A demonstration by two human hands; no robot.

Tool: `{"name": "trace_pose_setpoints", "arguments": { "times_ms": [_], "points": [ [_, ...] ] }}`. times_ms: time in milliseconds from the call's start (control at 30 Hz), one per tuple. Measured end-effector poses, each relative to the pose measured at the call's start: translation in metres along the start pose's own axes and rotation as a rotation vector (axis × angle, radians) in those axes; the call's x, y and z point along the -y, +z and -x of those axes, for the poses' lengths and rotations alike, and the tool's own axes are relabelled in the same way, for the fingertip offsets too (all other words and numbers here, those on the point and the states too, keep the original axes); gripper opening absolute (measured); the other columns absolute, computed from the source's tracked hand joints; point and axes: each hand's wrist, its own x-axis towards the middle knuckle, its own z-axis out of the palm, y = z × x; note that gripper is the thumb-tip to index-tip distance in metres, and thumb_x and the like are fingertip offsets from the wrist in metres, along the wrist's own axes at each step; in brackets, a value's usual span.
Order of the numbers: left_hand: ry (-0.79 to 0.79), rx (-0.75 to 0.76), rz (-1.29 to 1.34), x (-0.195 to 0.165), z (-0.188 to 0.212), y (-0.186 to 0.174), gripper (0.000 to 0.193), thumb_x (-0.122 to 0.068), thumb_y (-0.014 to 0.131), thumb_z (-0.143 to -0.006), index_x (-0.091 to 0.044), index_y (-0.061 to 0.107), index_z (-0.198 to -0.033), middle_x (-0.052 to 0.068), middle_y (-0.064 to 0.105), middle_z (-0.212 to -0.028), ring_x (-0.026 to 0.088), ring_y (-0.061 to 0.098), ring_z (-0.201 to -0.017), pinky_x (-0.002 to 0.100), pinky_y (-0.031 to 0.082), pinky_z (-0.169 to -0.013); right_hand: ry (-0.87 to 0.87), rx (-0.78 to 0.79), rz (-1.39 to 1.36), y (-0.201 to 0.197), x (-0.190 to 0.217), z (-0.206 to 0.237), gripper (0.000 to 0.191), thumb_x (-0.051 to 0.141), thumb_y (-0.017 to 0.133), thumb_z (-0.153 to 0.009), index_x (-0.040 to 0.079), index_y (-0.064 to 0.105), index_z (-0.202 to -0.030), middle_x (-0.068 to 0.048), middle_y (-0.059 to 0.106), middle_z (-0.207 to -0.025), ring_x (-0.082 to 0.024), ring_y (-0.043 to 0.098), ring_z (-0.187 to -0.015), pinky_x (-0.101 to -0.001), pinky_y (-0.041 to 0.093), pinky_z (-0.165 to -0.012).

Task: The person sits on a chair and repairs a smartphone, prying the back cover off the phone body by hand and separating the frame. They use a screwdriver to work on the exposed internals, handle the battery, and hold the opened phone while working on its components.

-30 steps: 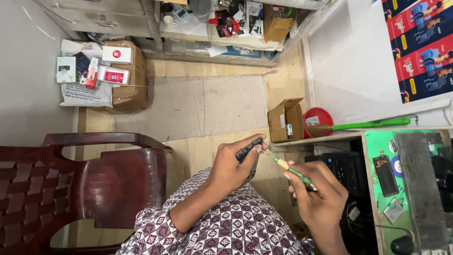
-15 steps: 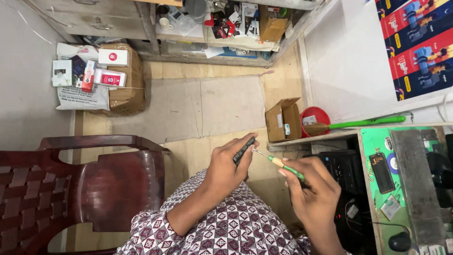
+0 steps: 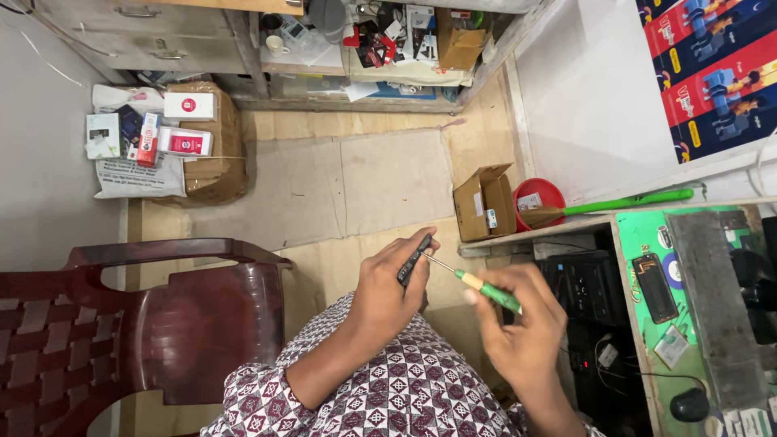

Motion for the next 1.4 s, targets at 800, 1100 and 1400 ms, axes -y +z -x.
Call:
{"name": "trace_pose_setpoints", "arguments": {
  "times_ms": [800,1100,1400],
  "points": [
    [-0.050,0.019,-0.033,0.007,-0.001,0.004,0.034,-0.003,0.060,-0.096,0.000,0.064,-0.129,0.016,0.075,-0.107,0.030,0.074,-0.089,0.037,0.059,-0.082,0.008,-0.018,-0.001,0.007,-0.003,-0.004,0.008,0.006,0.071,-0.091,0.001,0.072,-0.097,-0.010,0.062,-0.081,-0.017,0.062,-0.069,-0.0294,0.048,-0.062],
    [-0.063,0.002,-0.068,0.013,-0.006,0.007,0.033,-0.004,0.060,-0.097,0.000,0.065,-0.129,0.017,0.075,-0.106,0.029,0.076,-0.088,0.036,0.059,-0.081,0.088,0.041,0.065,0.009,-0.011,-0.008,0.006,0.005,0.075,-0.090,0.003,0.075,-0.095,-0.006,0.066,-0.079,-0.016,0.062,-0.062,-0.0288,0.047,-0.056],
    [-0.202,0.063,-0.020,0.013,-0.010,0.018,0.035,-0.004,0.058,-0.094,-0.002,0.065,-0.128,0.015,0.077,-0.104,0.025,0.078,-0.079,0.034,0.061,-0.076,0.077,0.045,0.088,0.004,-0.019,-0.010,0.007,0.004,0.075,-0.090,0.001,0.074,-0.096,-0.011,0.062,-0.080,-0.020,0.061,-0.064,-0.0302,0.048,-0.060]
  ]
}}
